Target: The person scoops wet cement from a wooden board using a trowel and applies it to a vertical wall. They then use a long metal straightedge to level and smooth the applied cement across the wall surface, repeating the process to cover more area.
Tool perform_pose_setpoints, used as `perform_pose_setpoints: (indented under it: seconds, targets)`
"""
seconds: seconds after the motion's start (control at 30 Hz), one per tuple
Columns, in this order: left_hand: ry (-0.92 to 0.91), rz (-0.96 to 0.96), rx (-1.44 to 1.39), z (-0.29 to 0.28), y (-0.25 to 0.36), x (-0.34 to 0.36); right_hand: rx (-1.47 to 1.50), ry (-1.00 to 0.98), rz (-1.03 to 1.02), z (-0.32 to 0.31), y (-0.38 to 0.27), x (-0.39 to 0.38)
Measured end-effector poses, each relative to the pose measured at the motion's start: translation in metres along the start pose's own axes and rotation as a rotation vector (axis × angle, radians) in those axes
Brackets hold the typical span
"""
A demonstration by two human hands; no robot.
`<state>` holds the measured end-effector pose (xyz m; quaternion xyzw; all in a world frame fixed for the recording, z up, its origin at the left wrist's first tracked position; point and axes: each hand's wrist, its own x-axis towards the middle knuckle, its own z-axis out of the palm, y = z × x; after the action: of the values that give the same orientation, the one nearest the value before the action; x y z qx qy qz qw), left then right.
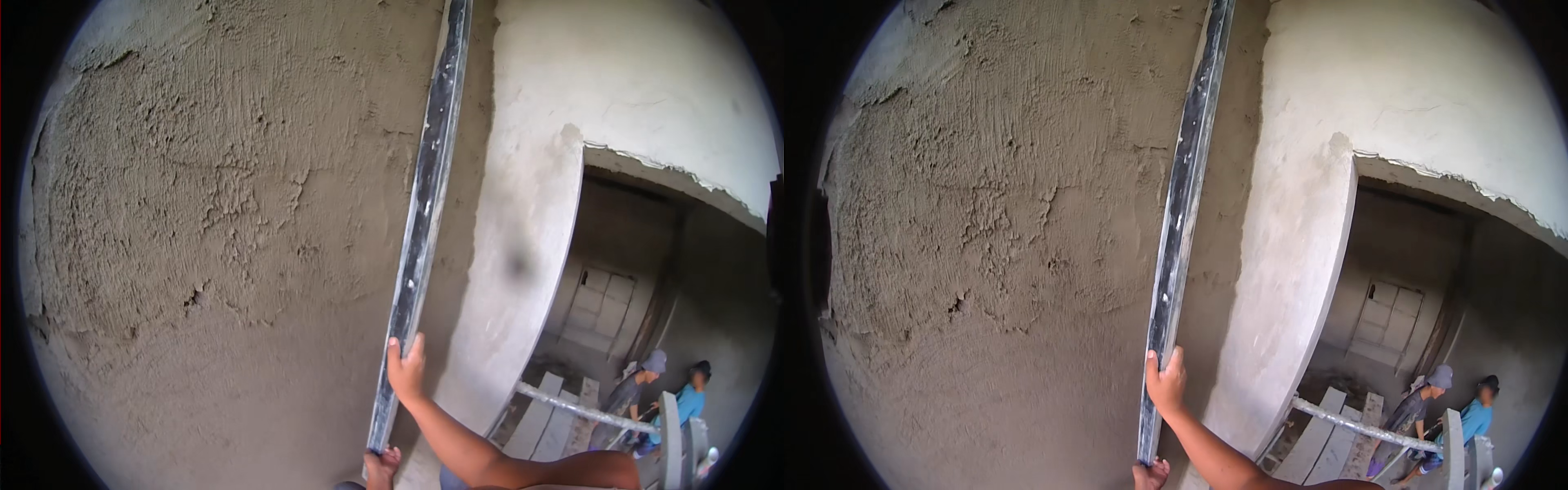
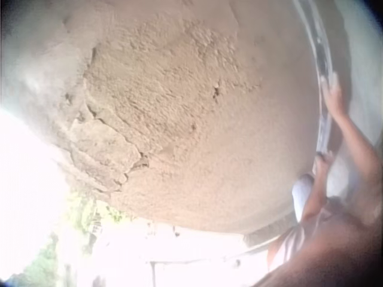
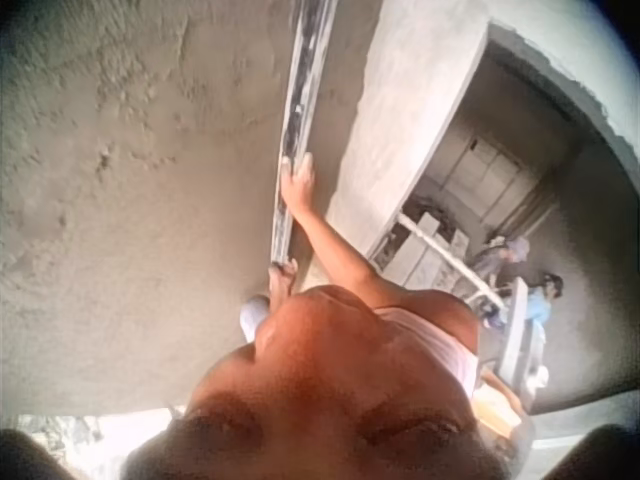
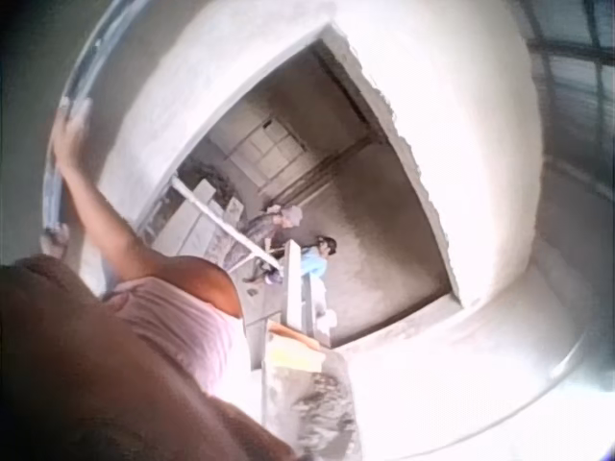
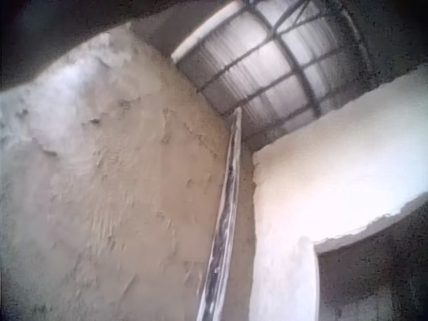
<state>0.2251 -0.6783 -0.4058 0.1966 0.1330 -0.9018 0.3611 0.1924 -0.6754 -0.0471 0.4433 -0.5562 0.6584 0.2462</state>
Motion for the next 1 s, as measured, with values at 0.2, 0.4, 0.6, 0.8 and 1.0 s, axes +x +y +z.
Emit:
perform_pose_setpoints:
  seconds: [0.2,0.4,0.6,0.8,1.0]
  targets:
    - [-0.024,0.052,-0.013,0.015,-0.005,-0.013,-0.032,0.013,-0.016,0.006,0.007,0.002]
    - [-0.030,0.030,-0.017,0.010,0.000,-0.011,0.044,0.000,-0.021,0.003,-0.001,0.004]
    - [-0.037,0.032,-0.015,0.011,-0.002,-0.012,0.103,-0.164,0.211,-0.002,0.002,0.004]
    - [-0.021,0.056,-0.006,0.016,-0.004,-0.020,0.152,-0.045,0.016,0.004,0.008,0.007]
    - [-0.073,0.065,0.031,0.023,-0.005,-0.027,0.071,-0.031,0.000,0.001,0.006,0.006]
